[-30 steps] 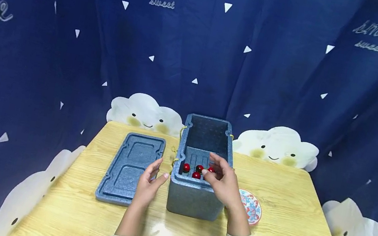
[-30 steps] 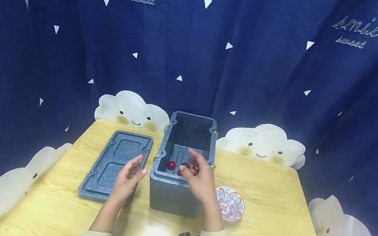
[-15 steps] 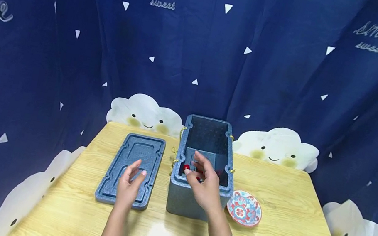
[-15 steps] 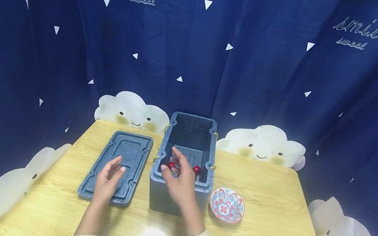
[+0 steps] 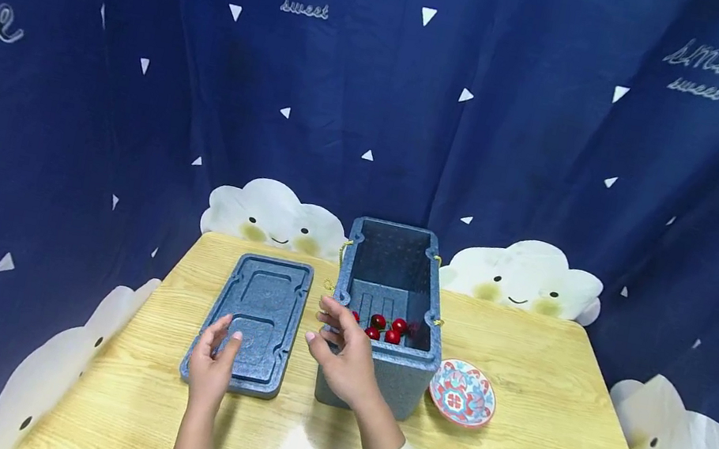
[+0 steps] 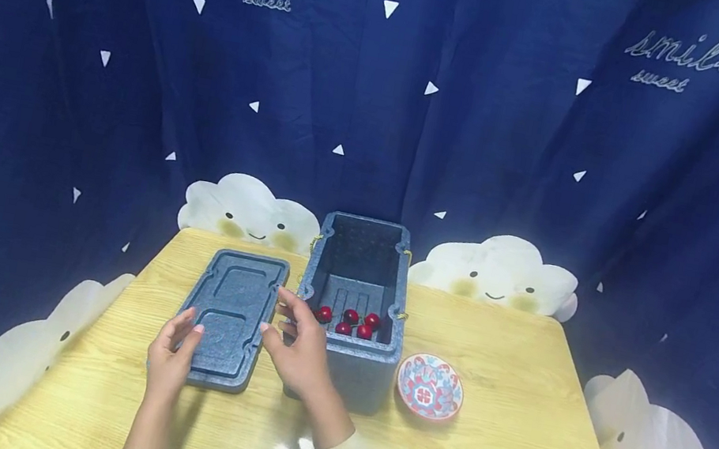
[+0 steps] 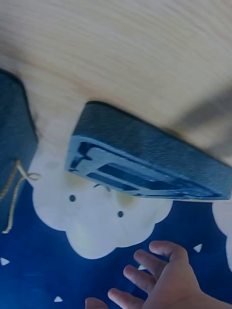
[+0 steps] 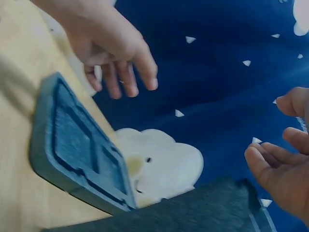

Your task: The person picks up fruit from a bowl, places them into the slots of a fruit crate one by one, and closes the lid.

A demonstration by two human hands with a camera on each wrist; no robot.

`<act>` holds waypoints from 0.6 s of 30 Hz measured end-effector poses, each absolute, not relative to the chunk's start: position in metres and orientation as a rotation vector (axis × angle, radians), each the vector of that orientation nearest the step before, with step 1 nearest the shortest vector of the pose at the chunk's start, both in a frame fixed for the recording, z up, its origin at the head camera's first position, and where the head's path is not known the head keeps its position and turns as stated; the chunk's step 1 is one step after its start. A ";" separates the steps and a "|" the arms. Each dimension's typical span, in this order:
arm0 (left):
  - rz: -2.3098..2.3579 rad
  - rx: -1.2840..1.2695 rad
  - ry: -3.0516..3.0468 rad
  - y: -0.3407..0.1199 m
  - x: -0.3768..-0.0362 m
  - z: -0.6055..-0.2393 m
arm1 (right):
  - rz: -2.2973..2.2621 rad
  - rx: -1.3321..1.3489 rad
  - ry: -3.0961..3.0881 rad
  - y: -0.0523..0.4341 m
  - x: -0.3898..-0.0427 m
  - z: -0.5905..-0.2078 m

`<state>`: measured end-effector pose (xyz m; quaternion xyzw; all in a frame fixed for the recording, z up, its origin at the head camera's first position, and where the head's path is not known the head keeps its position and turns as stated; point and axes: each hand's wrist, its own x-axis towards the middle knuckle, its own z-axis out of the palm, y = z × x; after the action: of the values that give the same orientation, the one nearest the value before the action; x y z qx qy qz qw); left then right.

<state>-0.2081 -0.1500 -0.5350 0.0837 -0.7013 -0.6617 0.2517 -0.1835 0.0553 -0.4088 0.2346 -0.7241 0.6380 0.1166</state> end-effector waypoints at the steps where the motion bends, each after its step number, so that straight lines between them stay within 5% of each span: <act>1: -1.782 0.235 -1.903 -0.153 -0.208 -0.536 | 1.877 0.696 -2.122 0.052 -0.184 -0.410; 18: -1.653 0.275 -1.922 -0.184 -0.198 -0.533 | 1.894 0.658 -2.132 0.007 -0.198 -0.463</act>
<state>-0.1982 -0.1836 -0.5333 0.1030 -0.7211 -0.6200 0.2916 -0.1978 0.0072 -0.4629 0.2236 -0.7243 0.6434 0.1070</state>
